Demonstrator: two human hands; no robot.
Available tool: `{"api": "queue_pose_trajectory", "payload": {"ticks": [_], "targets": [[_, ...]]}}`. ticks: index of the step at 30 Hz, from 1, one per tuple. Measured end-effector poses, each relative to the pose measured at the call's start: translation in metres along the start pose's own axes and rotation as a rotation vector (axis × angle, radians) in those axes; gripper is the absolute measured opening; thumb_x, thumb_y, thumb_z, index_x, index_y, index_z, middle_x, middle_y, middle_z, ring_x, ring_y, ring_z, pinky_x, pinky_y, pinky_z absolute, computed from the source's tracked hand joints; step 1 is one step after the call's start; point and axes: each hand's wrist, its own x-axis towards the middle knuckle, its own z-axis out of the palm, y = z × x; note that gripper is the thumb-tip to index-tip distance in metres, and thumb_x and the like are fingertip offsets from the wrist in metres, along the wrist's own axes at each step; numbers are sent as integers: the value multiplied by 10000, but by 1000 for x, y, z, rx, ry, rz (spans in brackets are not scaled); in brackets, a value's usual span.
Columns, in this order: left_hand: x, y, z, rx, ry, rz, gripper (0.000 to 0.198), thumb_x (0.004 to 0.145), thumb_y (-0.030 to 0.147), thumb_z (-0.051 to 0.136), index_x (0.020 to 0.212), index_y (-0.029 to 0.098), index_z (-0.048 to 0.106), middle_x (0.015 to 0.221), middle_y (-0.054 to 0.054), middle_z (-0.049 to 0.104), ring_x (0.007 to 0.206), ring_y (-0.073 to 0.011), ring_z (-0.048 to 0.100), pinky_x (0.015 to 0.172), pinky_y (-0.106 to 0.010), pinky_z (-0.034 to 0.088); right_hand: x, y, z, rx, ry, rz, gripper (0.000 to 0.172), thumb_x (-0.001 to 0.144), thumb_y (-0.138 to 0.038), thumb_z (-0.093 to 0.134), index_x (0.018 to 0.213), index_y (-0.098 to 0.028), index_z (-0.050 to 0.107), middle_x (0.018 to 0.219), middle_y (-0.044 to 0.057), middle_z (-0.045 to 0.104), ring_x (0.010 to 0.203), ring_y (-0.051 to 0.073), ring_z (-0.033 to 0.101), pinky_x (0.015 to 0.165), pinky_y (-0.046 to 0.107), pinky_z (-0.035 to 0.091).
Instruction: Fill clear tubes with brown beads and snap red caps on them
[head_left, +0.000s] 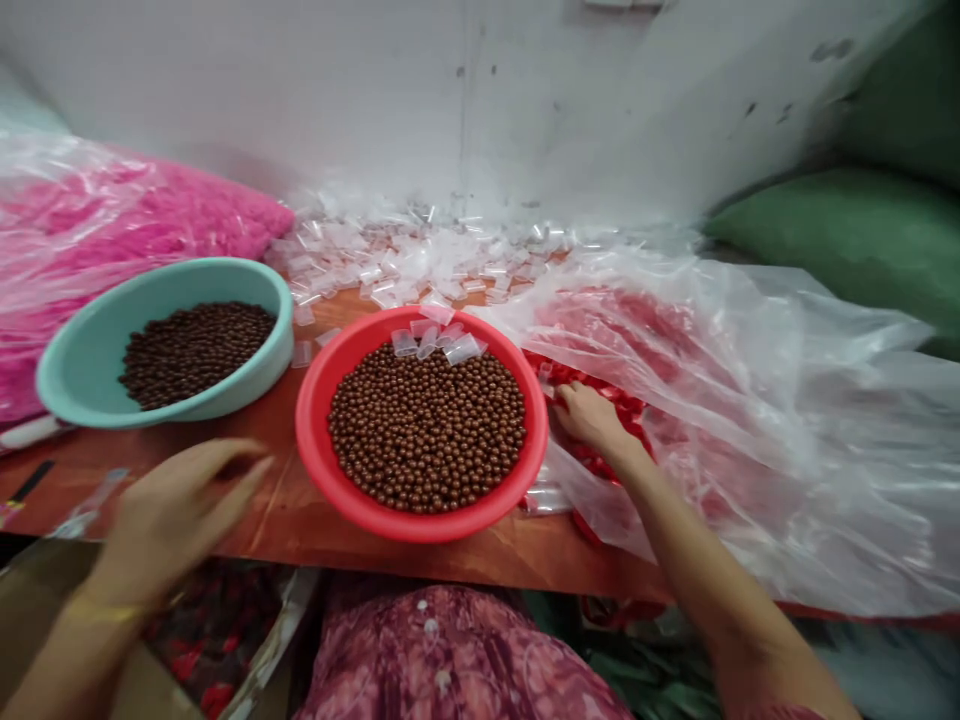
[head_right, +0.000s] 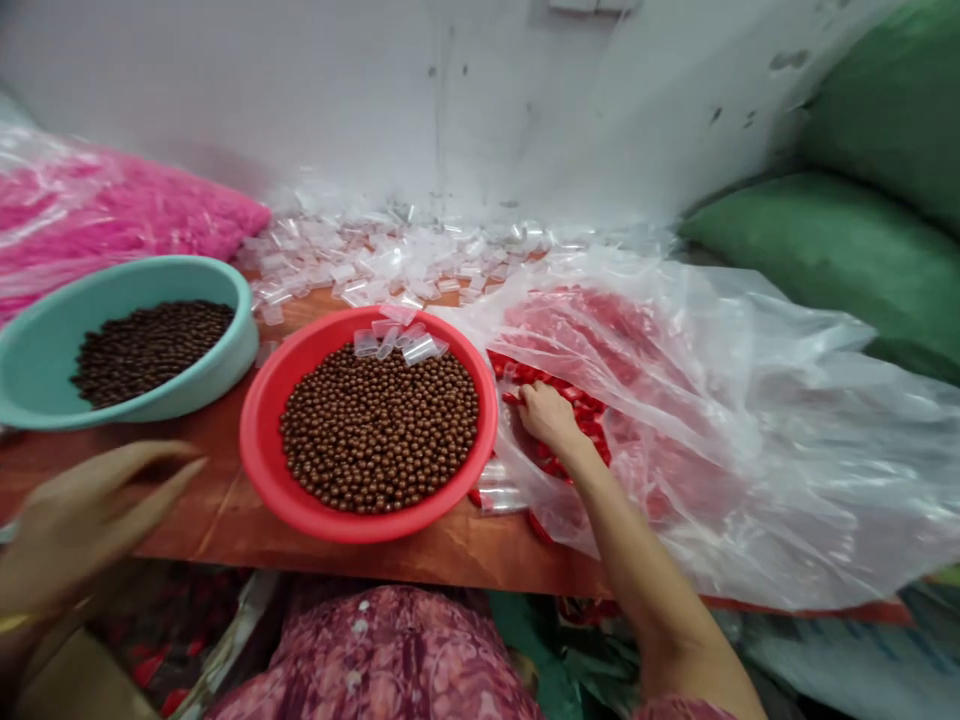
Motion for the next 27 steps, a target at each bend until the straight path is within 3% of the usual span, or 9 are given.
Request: {"api": "queue_pose_trajectory", "payload": {"ticks": [2,5,8,11,14,16,21,24,27], "targets": [[40,18,16,84,-79,121,231,876,285,397,890,208,614,869,-22,678,782,-168,620,704,-281,478,-6,-4,2,13,-41,-71,293,905,-262,371,1044,-145,600,1024,139,611,878,213,587,660,276,385],[111,38,51,227,-82,309,294,864,166,367,1027,190,610,968,-76,655,857,-185,604,694,-279,461,-17,-11,5,73,-101,-124,295,911,-266,360,1106,-179,563,1087,115,582,863,183,584,621,247,368],[171,41,85,327,-153,500,316,837,101,387,1053,168,608,1021,-104,636,886,-188,580,697,-278,448,-24,-16,9,151,-100,-60,257,884,-236,407,1065,-133,558,1020,128,600,866,184,577,637,239,367],[203,38,106,343,-231,637,285,842,119,415,1038,156,618,1011,-91,651,838,-163,572,713,-261,433,-25,-18,13,209,-52,67,202,856,-244,454,956,-107,564,936,135,631,815,188,584,625,244,364],[208,41,105,363,-263,655,257,853,166,421,981,129,641,948,-101,669,814,-166,574,717,-263,422,-23,-18,15,211,-27,184,255,878,-296,409,943,-105,565,915,152,647,773,203,602,594,260,356],[201,44,94,375,-282,631,243,845,217,449,923,118,656,887,-110,672,822,-189,583,716,-277,422,-21,-15,15,197,-33,176,297,899,-275,348,987,-105,575,895,155,659,779,213,615,599,270,361],[173,49,65,413,-473,543,216,749,343,591,803,155,683,782,-81,673,799,-218,609,687,-280,426,-23,1,12,147,-62,-177,365,873,-155,356,1163,-198,575,1121,115,605,860,179,600,598,249,364],[158,46,65,373,-618,542,178,766,324,585,811,184,685,805,-63,685,806,-193,619,714,-261,430,-25,10,9,-17,-63,-322,367,902,-193,338,1165,-229,592,1138,111,578,812,179,584,570,260,333],[147,42,70,315,-655,538,169,812,248,525,891,198,666,880,-49,688,849,-165,623,755,-243,439,-26,16,11,-144,39,-427,316,910,-216,366,1068,-205,639,1031,109,613,837,209,552,646,297,331]]}}
